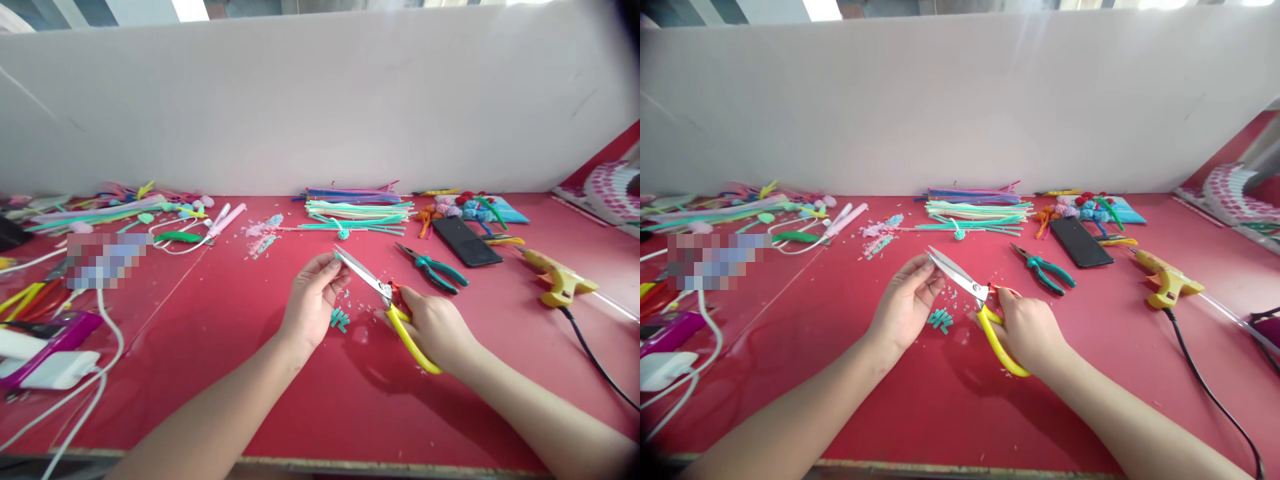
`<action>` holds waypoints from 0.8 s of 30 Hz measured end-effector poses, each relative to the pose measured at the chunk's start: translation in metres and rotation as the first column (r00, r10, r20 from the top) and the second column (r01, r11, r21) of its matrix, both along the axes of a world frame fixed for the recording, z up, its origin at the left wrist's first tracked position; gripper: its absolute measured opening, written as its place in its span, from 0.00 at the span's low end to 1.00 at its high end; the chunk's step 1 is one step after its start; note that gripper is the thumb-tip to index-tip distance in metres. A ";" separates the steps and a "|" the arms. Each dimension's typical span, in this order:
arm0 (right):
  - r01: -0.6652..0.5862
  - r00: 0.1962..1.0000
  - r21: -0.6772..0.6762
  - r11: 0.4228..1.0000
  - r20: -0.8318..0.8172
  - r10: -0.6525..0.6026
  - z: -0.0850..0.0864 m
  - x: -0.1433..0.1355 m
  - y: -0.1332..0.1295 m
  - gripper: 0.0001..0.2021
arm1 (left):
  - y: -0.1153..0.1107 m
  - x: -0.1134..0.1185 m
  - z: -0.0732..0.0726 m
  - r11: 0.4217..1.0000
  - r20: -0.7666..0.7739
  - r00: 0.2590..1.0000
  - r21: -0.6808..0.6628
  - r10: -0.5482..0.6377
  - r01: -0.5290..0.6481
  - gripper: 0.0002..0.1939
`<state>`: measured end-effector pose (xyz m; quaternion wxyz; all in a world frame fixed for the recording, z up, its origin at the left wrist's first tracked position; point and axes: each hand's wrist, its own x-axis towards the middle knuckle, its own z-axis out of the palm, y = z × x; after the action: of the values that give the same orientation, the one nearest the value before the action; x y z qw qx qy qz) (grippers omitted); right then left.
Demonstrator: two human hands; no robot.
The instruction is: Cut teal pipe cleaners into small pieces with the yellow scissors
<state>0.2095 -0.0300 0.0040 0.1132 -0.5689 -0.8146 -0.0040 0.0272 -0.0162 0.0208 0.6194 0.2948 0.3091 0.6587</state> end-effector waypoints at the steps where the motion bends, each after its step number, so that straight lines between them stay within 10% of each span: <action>1: -0.001 1.000 -0.005 1.000 -0.005 0.001 0.001 0.000 0.000 0.16 | 0.000 0.000 0.000 1.000 0.009 1.000 0.001 -0.003 0.003 0.04; 24: -0.035 0.999 0.016 0.999 -0.014 0.036 -0.006 0.003 0.000 0.17 | -0.001 0.000 0.006 0.999 0.019 0.999 0.028 -0.028 0.028 0.04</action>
<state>0.2125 -0.0302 -0.0020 0.1233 -0.5534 -0.8237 -0.0044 0.0273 -0.0171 0.0268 0.6273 0.3014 0.2899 0.6570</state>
